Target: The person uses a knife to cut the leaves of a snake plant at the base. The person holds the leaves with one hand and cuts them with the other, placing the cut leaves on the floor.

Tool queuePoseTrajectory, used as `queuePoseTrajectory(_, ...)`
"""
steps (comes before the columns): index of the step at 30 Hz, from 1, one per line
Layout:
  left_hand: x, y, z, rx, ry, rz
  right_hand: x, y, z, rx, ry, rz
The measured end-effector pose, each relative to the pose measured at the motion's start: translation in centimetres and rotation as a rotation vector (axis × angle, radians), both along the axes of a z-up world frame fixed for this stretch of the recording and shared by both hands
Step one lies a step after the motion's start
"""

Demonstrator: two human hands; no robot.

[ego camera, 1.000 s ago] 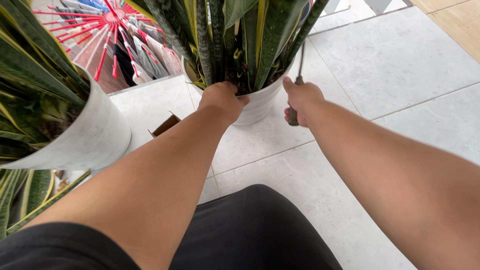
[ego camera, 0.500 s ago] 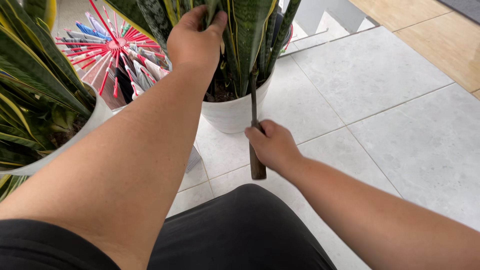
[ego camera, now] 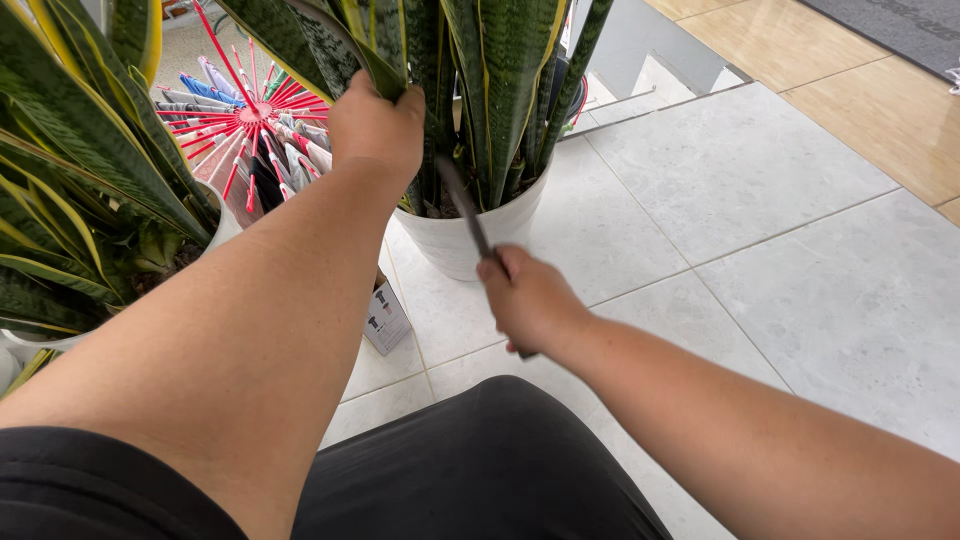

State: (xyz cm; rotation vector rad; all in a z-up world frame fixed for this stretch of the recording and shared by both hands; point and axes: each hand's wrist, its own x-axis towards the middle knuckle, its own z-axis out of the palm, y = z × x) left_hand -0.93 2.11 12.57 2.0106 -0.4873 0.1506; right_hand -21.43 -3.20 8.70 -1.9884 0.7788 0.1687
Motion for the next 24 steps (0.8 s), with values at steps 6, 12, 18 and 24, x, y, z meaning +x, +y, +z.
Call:
queuePoseTrajectory(6, 0.2, 0.1, -0.9, -0.103, 0.089, -0.013, 3.3, -2.1, 1.9, 0.058, -0.166, -0.12)
queuePoseTrajectory(12, 0.6, -0.6, -2.3, -0.255, 0.065, -0.025, 5.6, -2.0, 1.2, 0.192, -0.193, -0.171)
queuePoseTrajectory(18, 0.1, -1.3, -2.5, -0.487, 0.489, -0.076, 7.3, 0.1, -0.3, 0.184, -0.247, -0.194)
queuePoseTrajectory(24, -0.3, -0.9, -3.0, -0.52, 0.395, -0.114, 10.2, 0.3, -1.3, 0.129, -0.278, -0.19)
